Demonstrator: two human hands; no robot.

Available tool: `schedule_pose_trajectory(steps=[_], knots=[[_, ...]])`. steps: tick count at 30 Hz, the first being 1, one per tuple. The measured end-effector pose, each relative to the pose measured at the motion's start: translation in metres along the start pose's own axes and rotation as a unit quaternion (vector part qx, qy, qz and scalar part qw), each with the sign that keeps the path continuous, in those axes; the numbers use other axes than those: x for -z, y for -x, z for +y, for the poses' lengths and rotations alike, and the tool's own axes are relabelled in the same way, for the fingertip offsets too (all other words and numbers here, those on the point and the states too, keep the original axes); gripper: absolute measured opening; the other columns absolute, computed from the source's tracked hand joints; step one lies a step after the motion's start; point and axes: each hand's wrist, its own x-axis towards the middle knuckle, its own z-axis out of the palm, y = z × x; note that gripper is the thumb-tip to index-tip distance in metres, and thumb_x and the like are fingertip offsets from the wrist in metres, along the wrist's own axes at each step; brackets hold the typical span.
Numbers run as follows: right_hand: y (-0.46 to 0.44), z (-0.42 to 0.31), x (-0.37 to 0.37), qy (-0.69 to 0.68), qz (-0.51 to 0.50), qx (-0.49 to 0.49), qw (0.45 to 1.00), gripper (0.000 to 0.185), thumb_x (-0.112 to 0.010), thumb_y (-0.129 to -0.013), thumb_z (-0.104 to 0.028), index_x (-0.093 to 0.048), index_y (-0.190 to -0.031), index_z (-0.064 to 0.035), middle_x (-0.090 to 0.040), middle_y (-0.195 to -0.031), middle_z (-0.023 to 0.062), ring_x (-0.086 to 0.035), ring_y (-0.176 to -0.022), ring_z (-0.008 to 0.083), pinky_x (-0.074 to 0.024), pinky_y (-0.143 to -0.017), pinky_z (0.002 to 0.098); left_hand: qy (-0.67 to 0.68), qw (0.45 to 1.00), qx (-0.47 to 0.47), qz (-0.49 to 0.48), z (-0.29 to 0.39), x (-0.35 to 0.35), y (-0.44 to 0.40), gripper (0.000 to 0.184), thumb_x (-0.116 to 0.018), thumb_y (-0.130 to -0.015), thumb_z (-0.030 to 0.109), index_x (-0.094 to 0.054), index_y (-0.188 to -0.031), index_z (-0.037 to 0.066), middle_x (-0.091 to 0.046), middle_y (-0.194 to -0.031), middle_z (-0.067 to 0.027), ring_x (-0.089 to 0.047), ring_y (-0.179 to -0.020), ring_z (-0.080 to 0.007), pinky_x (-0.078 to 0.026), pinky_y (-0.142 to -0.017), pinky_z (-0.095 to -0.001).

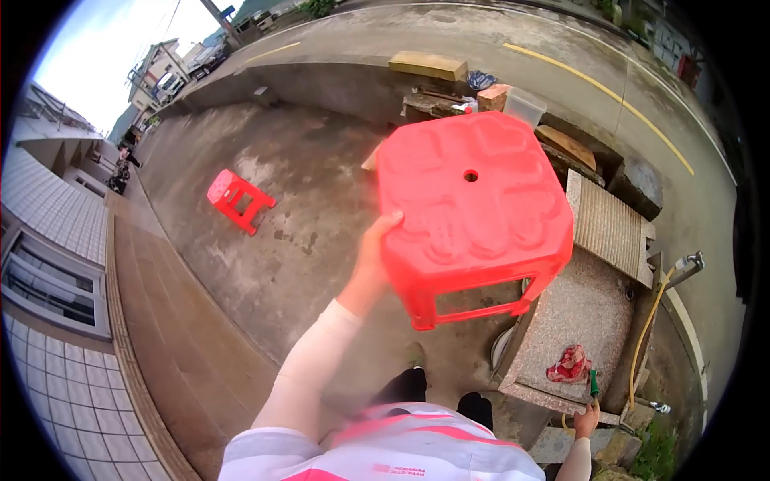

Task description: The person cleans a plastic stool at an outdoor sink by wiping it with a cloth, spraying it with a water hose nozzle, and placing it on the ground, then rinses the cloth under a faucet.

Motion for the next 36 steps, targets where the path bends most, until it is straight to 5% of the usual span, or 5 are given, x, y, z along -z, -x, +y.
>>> schedule_pose_trajectory(steps=[10,12,17,26,36], knots=[[-0.026,-0.2,-0.026,-0.047,0.05,0.224,0.972,0.025,-0.061,-0.068,-0.013,-0.069,-0.085,0.0025,-0.064,-0.105,0.0203,-0.063,-0.093,0.038,-0.0503,-0.082,0.042,0.064,0.974,-0.139,0.167,0.178,0.225,-0.035,0.045,-0.066,-0.08,0.02,-0.053,-0.119,0.002,-0.061,-0.114,-0.0127,-0.059,-0.106,-0.028,-0.047,-0.096,-0.0428],[-0.069,-0.19,-0.074,0.092,0.274,0.371,0.882,0.023,-0.06,-0.067,-0.012,-0.069,-0.082,0.0022,-0.066,-0.1,0.0197,-0.061,-0.095,0.0383,-0.0468,-0.089,0.0402,0.078,0.964,-0.167,0.191,0.207,0.264,-0.047,0.045,-0.066,-0.08,0.02,-0.053,-0.119,0.002,-0.061,-0.114,-0.0125,-0.059,-0.105,-0.028,-0.047,-0.096,-0.0433],[-0.048,-0.288,-0.071,0.052,-0.045,0.17,0.983,0.02,-0.065,-0.074,-0.016,-0.069,-0.084,-0.0003,-0.065,-0.084,0.011,-0.06,-0.086,0.0278,-0.0442,-0.082,0.0378,0.069,0.938,-0.222,0.258,0.291,0.37,-0.082,0.045,-0.067,-0.079,0.021,-0.053,-0.119,0.003,-0.062,-0.113,-0.0118,-0.059,-0.105,-0.0277,-0.047,-0.096,-0.0436],[-0.058,-0.521,-0.099,-0.022,-0.309,0.081,0.947,0.016,-0.068,-0.078,-0.017,-0.069,-0.085,-0.0029,-0.061,-0.073,0.0035,-0.057,-0.066,0.0173,-0.0464,-0.059,0.0356,-0.009,0.856,-0.289,0.428,0.439,0.545,-0.164,0.054,-0.074,-0.074,0.022,-0.053,-0.118,-0.001,-0.06,-0.114,-0.0132,-0.058,-0.104,-0.0291,-0.048,-0.094,-0.0444],[-0.015,-0.835,-0.105,-0.24,-0.108,0.094,0.96,0.029,-0.057,-0.092,-0.018,-0.058,-0.119,-0.007,-0.057,-0.077,-0.0038,-0.048,-0.062,0.0044,-0.0348,-0.046,0.0189,0.036,0.873,-0.217,0.436,0.54,0.767,-0.282,0.058,-0.074,-0.074,0.028,-0.052,-0.122,0.005,-0.059,-0.12,-0.0101,-0.055,-0.111,-0.0293,-0.044,-0.098,-0.0463]])
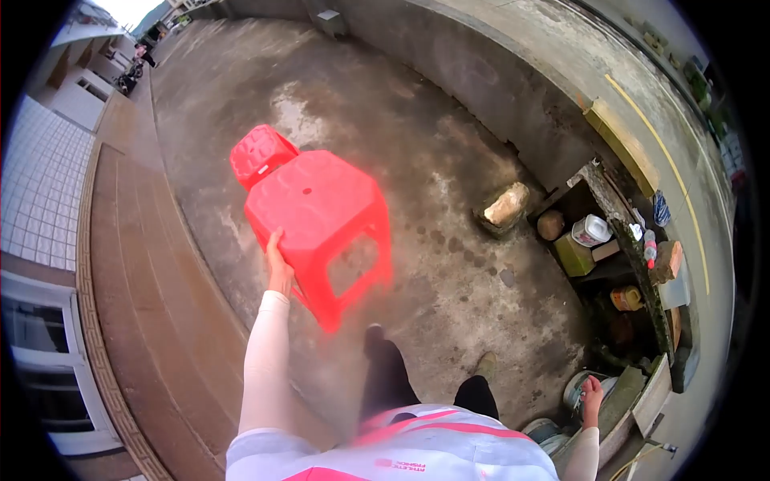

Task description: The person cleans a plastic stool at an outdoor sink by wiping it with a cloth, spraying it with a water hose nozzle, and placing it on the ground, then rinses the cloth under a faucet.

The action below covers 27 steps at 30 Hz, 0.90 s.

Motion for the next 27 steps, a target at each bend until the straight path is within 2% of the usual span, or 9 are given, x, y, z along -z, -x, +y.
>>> schedule_pose_trajectory(steps=[4,6,8,12,14,16,18,23,27], knots=[[0.132,0.022,-0.081,0.114,-0.066,-0.064,0.989,0.031,-0.063,-0.088,-0.021,-0.063,-0.115,-0.0058,-0.065,-0.082,0.0013,-0.059,-0.071,0.0098,-0.0467,-0.055,0.0236,-0.045,0.996,0.069,-0.021,-0.041,0.008,-0.138,0.055,-0.074,-0.075,0.028,-0.053,-0.122,0.006,-0.059,-0.12,-0.0079,-0.054,-0.113,-0.0272,-0.042,-0.1,-0.0451],[0.216,-0.007,-0.109,0.277,-0.282,-0.059,0.917,0.033,-0.069,-0.084,-0.022,-0.066,-0.111,-0.0049,-0.069,-0.086,0.0055,-0.063,-0.079,0.0137,-0.0517,-0.068,0.0282,-0.061,0.994,0.087,-0.026,-0.067,0.012,-0.186,0.053,-0.074,-0.076,0.027,-0.053,-0.121,0.006,-0.06,-0.12,-0.0075,-0.055,-0.112,-0.0265,-0.043,-0.099,-0.0446],[0.275,-0.029,-0.128,0.299,-0.354,-0.166,0.87,0.035,-0.07,-0.081,-0.024,-0.066,-0.114,-0.0107,-0.071,-0.085,0.0049,-0.062,-0.075,0.0138,-0.0513,-0.071,0.0308,-0.065,0.99,0.118,-0.046,-0.086,0.033,-0.22,0.051,-0.073,-0.078,0.024,-0.053,-0.121,0.007,-0.059,-0.121,-0.0074,-0.056,-0.11,-0.0257,-0.044,-0.099,-0.0438],[0.329,-0.061,-0.147,0.19,-0.164,-0.213,0.944,0.032,-0.066,-0.083,-0.013,-0.065,-0.113,-0.0018,-0.069,-0.084,0.0057,-0.062,-0.071,0.013,-0.0503,-0.065,0.0254,-0.073,0.981,0.178,-0.027,-0.099,0.093,-0.234,0.05,-0.072,-0.078,0.027,-0.055,-0.12,0.005,-0.061,-0.119,-0.0082,-0.057,-0.111,-0.0256,-0.046,-0.097,-0.0431],[0.334,-0.061,-0.151,0.121,-0.098,-0.271,0.95,0.037,-0.062,-0.09,-0.022,-0.058,-0.123,-0.0043,-0.068,-0.09,0.0028,-0.063,-0.073,0.0112,-0.0499,-0.058,0.0258,-0.09,0.976,0.197,-0.014,-0.119,0.177,-0.266,0.06,-0.072,-0.076,0.035,-0.052,-0.125,0.007,-0.062,-0.118,-0.0085,-0.053,-0.117,-0.0239,-0.039,-0.102,-0.0474],[0.337,-0.08,-0.167,0.104,-0.074,-0.264,0.956,0.037,-0.061,-0.091,-0.022,-0.058,-0.123,-0.005,-0.067,-0.093,0.0035,-0.063,-0.075,0.0107,-0.0494,-0.059,0.0253,-0.286,0.917,0.273,0.056,-0.082,0.188,-0.241,0.054,-0.069,-0.08,0.034,-0.054,-0.125,0.009,-0.058,-0.122,-0.008,-0.054,-0.111,-0.0213,-0.033,-0.102,-0.0387],[0.343,-0.076,-0.18,0.065,-0.091,-0.275,0.955,0.037,-0.061,-0.091,-0.023,-0.057,-0.124,-0.005,-0.067,-0.096,0.0041,-0.063,-0.077,0.0111,-0.0494,-0.06,0.0254,-0.378,0.872,0.206,0.233,-0.063,0.229,-0.254,0.051,-0.07,-0.079,0.035,-0.057,-0.123,0.011,-0.06,-0.117,-0.0063,-0.053,-0.109,-0.0178,-0.03,-0.1,-0.0353],[0.369,-0.041,-0.216,0.034,-0.14,-0.281,0.949,0.038,-0.059,-0.093,-0.025,-0.056,-0.126,-0.006,-0.068,-0.101,0.0063,-0.065,-0.085,0.0148,-0.0508,-0.067,0.0281,-0.427,0.886,0.141,0.112,0.016,0.24,-0.241,0.065,-0.073,-0.076,0.042,-0.054,-0.127,0.007,-0.053,-0.123,-0.0079,-0.046,-0.114,-0.0206,-0.029,-0.1,-0.0416],[0.402,0.024,-0.216,-0.02,-0.16,-0.282,0.946,0.031,-0.059,-0.091,-0.02,-0.062,-0.119,-0.0072,-0.067,-0.095,0.0034,-0.064,-0.084,0.0124,-0.0484,-0.061,0.0252,-0.481,0.863,0.144,0.059,0.035,0.236,-0.223,0.063,-0.071,-0.077,0.043,-0.056,-0.126,0.005,-0.053,-0.118,-0.0053,-0.044,-0.111,-0.0202,-0.029,-0.099,-0.0469]])
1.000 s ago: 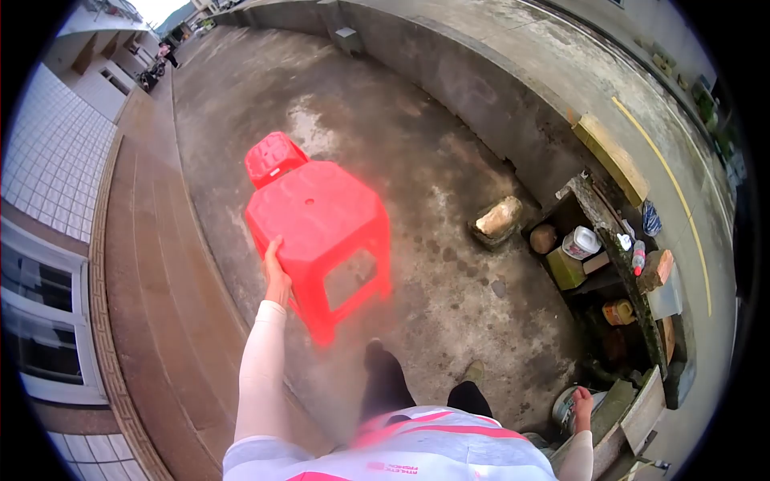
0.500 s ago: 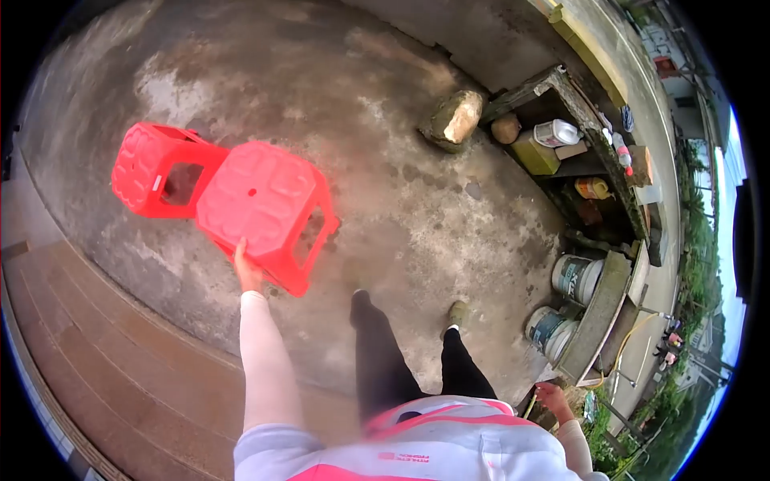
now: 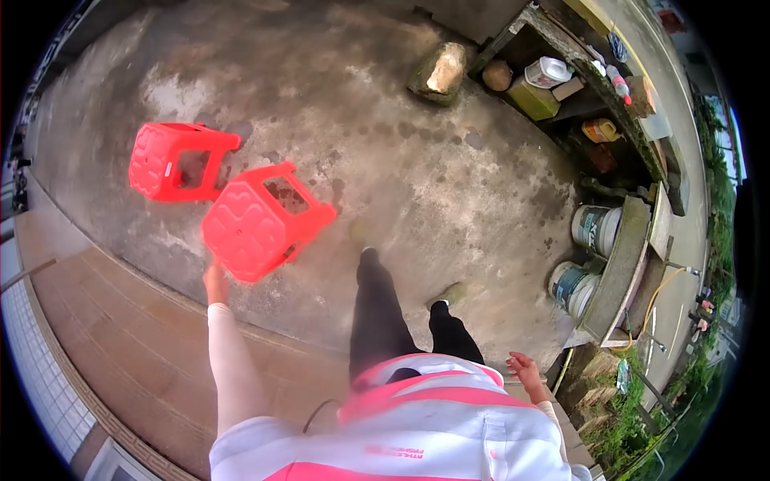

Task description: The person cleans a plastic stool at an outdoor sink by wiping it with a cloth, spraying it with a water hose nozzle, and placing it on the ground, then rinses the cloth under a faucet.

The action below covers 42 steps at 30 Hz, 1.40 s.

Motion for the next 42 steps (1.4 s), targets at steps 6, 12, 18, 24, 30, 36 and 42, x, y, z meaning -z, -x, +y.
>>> schedule_pose_trajectory(steps=[6,12,18,24,30,36,42], knots=[[-0.021,0.119,0.066,-0.053,-0.003,0.004,0.999,0.03,-0.059,-0.092,-0.02,-0.062,-0.118,-0.007,-0.067,-0.092,0.0033,-0.064,-0.078,0.0127,-0.049,-0.06,0.0259,-0.04,0.999,-0.009,-0.002,-0.036,0.008,0.186,0.072,-0.066,-0.082,0.039,-0.038,-0.139,0.005,-0.04,-0.141,-0.0178,-0.036,-0.131,-0.0313,-0.027,-0.107,-0.048],[-0.049,0.246,0.159,-0.088,0.042,-0.021,0.995,0.03,-0.058,-0.091,-0.018,-0.062,-0.117,-0.0043,-0.066,-0.088,0.0046,-0.064,-0.075,0.0137,-0.0483,-0.051,0.0257,-0.179,0.982,0.03,0.06,-0.191,0.062,0.28,0.058,-0.07,-0.078,0.036,-0.055,-0.122,0.002,-0.054,-0.116,-0.0131,-0.052,-0.099,-0.0302,-0.041,-0.084,-0.0468],[-0.081,0.276,0.212,-0.087,0.048,-0.021,0.995,0.03,-0.059,-0.09,-0.02,-0.062,-0.117,-0.0052,-0.066,-0.086,0.004,-0.062,-0.07,0.0115,-0.0452,-0.047,0.0234,-0.263,0.958,-0.11,0.025,-0.233,0.015,0.366,0.025,-0.071,-0.074,0.021,-0.066,-0.077,-0.004,-0.057,-0.074,0.0008,-0.046,-0.071,-0.0115,-0.038,-0.063,-0.0309],[-0.073,0.237,0.22,-0.136,0.065,0.039,0.988,0.04,-0.06,-0.092,-0.027,-0.056,-0.127,-0.0082,-0.067,-0.101,0.0024,-0.063,-0.085,0.0115,-0.0477,-0.063,0.0247,-0.298,0.934,-0.18,-0.082,-0.183,-0.134,0.379,0.021,-0.069,-0.073,0.013,-0.069,-0.086,-0.004,-0.064,-0.08,-0.0036,-0.055,-0.075,-0.0136,-0.044,-0.069,-0.0324],[-0.021,0.306,0.22,-0.254,0.134,0.007,0.958,0.038,-0.061,-0.091,-0.028,-0.059,-0.124,-0.009,-0.067,-0.098,0.0015,-0.063,-0.082,0.0108,-0.048,-0.062,0.0254,-0.432,0.812,-0.305,-0.248,-0.121,-0.396,0.373,0.03,-0.064,-0.082,0.019,-0.066,-0.103,-0.002,-0.068,-0.091,-0.0041,-0.059,-0.084,-0.0139,-0.046,-0.076,-0.0303],[-0.001,0.392,0.202,-0.225,0.205,-0.118,0.945,0.036,-0.066,-0.083,-0.027,-0.065,-0.113,-0.0081,-0.07,-0.094,0.0142,-0.068,-0.082,0.0218,-0.0529,-0.072,0.0335,-0.387,0.687,-0.403,-0.463,-0.086,-0.68,0.583,0.039,-0.063,-0.089,0.022,-0.059,-0.121,0.0,-0.067,-0.1,-0.0072,-0.062,-0.086,-0.0139,-0.048,-0.075,-0.026],[-0.059,0.411,0.255,-0.168,0.241,-0.009,0.956,0.037,-0.063,-0.081,-0.03,-0.065,-0.113,-0.0098,-0.069,-0.098,0.0157,-0.066,-0.09,0.0309,-0.052,-0.081,0.0394,-0.438,0.633,-0.317,-0.554,-0.165,-0.791,0.81,0.04,-0.062,-0.091,0.027,-0.056,-0.124,0.004,-0.067,-0.098,-0.0052,-0.063,-0.08,-0.0111,-0.048,-0.067,-0.0239]])
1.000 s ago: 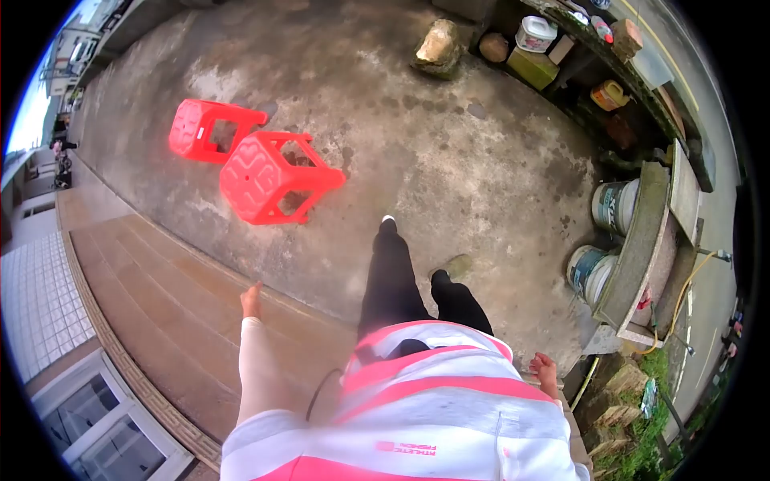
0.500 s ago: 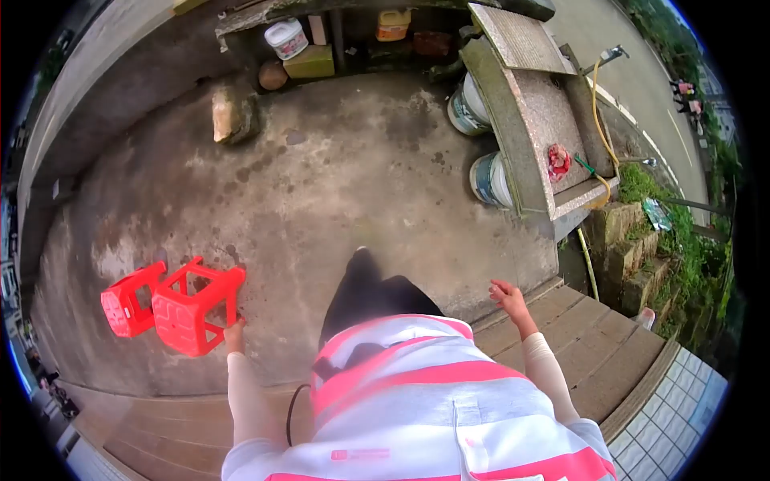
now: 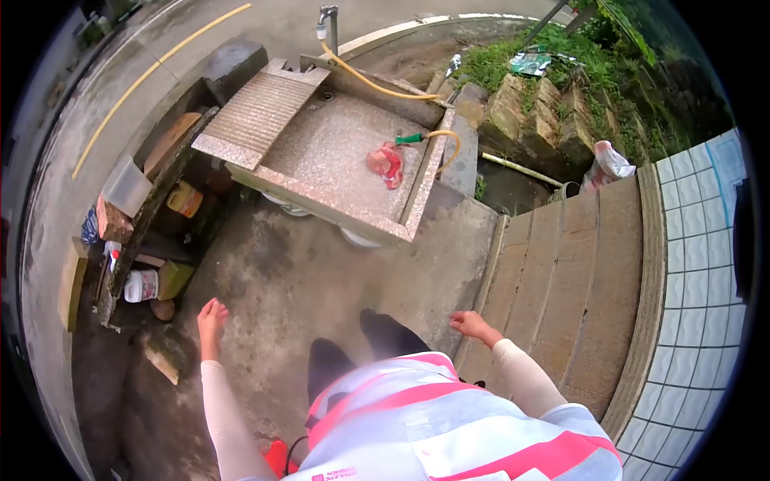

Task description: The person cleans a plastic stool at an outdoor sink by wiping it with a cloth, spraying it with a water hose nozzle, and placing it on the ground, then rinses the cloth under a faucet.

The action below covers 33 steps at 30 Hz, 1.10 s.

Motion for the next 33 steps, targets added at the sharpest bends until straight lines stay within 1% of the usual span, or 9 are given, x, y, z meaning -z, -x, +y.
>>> schedule_pose_trajectory(steps=[8,11,12,14,20,23,26,29,33], knots=[[-0.112,-0.062,0.109,0.002,0.035,0.069,0.997,0.035,-0.061,-0.085,-0.03,-0.065,-0.112,-0.0083,-0.069,-0.095,0.0153,-0.066,-0.088,0.0311,-0.0521,-0.08,0.0383,-0.122,0.972,-0.039,-0.195,0.128,-0.196,-0.039,0.04,-0.061,-0.092,0.024,-0.055,-0.126,0.004,-0.067,-0.103,-0.0089,-0.066,-0.084,-0.014,-0.05,-0.071,-0.0247],[-0.154,-0.087,0.14,-0.027,0.066,0.066,0.995,0.03,-0.058,-0.084,-0.028,-0.066,-0.105,-0.0079,-0.067,-0.094,0.0172,-0.063,-0.089,0.0372,-0.05,-0.08,0.0456,-0.132,0.959,-0.053,-0.243,0.16,-0.256,-0.065,0.04,-0.06,-0.092,0.023,-0.055,-0.126,0.002,-0.067,-0.104,-0.0083,-0.065,-0.085,-0.0132,-0.05,-0.073,-0.0254],[-0.165,-0.098,0.148,-0.024,0.058,0.066,0.996,0.032,-0.059,-0.084,-0.028,-0.066,-0.108,-0.0079,-0.068,-0.095,0.017,-0.064,-0.089,0.0359,-0.0505,-0.08,0.0438,-0.122,0.956,-0.062,-0.259,0.169,-0.277,-0.072,0.041,-0.062,-0.091,0.023,-0.056,-0.125,0.001,-0.067,-0.102,-0.0076,-0.065,-0.085,-0.0134,-0.05,-0.073,-0.0252],[-0.192,-0.125,0.164,-0.021,0.045,0.064,0.997,0.034,-0.061,-0.085,-0.029,-0.065,-0.112,-0.008,-0.068,-0.097,0.0166,-0.065,-0.09,0.0332,-0.0514,-0.081,0.0401,-0.104,0.95,-0.074,-0.287,0.184,-0.32,-0.082,0.041,-0.063,-0.089,0.021,-0.057,-0.122,-0.002,-0.067,-0.099,-0.0081,-0.064,-0.085,-0.0143,-0.05,-0.076,-0.0266],[-0.253,-0.175,0.217,-0.016,0.091,0.074,0.993,0.032,-0.061,-0.085,-0.028,-0.066,-0.11,-0.0087,-0.066,-0.098,0.0173,-0.064,-0.089,0.0344,-0.0506,-0.079,0.0428,-0.172,0.906,-0.079,-0.378,0.159,-0.426,-0.121,0.037,-0.066,-0.085,0.024,-0.064,-0.113,0.001,-0.068,-0.098,-0.0093,-0.063,-0.089,-0.0161,-0.049,-0.081,-0.029],[-0.287,-0.163,0.242,-0.067,0.125,0.057,0.988,0.03,-0.061,-0.084,-0.026,-0.066,-0.109,-0.0086,-0.066,-0.095,0.0166,-0.064,-0.086,0.0339,-0.0508,-0.078,0.0427,-0.173,0.901,-0.085,-0.388,0.145,-0.478,-0.128,0.035,-0.067,-0.084,0.023,-0.065,-0.111,0.001,-0.069,-0.102,-0.0121,-0.064,-0.09,-0.0184,-0.049,-0.081,-0.03],[-0.331,-0.133,0.258,-0.093,0.16,0.072,0.98,0.028,-0.061,-0.084,-0.023,-0.066,-0.107,-0.0074,-0.065,-0.096,0.0164,-0.065,-0.086,0.0325,-0.0511,-0.076,0.0409,-0.188,0.91,-0.08,-0.362,0.143,-0.533,-0.144,0.035,-0.066,-0.087,0.023,-0.065,-0.112,-0.001,-0.068,-0.093,-0.0047,-0.062,-0.083,-0.012,-0.048,-0.075,-0.0262],[-0.358,-0.125,0.29,-0.116,0.066,0.039,0.99,0.025,-0.061,-0.085,-0.019,-0.066,-0.105,-0.0062,-0.065,-0.095,0.0163,-0.065,-0.085,0.0313,-0.0515,-0.075,0.0385,-0.18,0.944,-0.024,-0.274,0.14,-0.583,-0.168,0.033,-0.067,-0.086,0.023,-0.066,-0.109,-0.001,-0.069,-0.094,-0.0056,-0.062,-0.085,-0.0125,-0.048,-0.077,-0.0262],[-0.383,-0.093,0.286,-0.152,0.131,0.113,0.973,0.022,-0.062,-0.085,-0.016,-0.065,-0.103,-0.0042,-0.064,-0.095,0.0156,-0.064,-0.084,0.0313,-0.0514,-0.074,0.0378,-0.101,0.962,-0.055,-0.248,0.15,-0.642,-0.186,0.062,-0.074,-0.077,0.033,-0.055,-0.124,-0.001,-0.065,-0.11,-0.0164,-0.062,-0.101,-0.0233,-0.047,-0.087,-0.0341]])
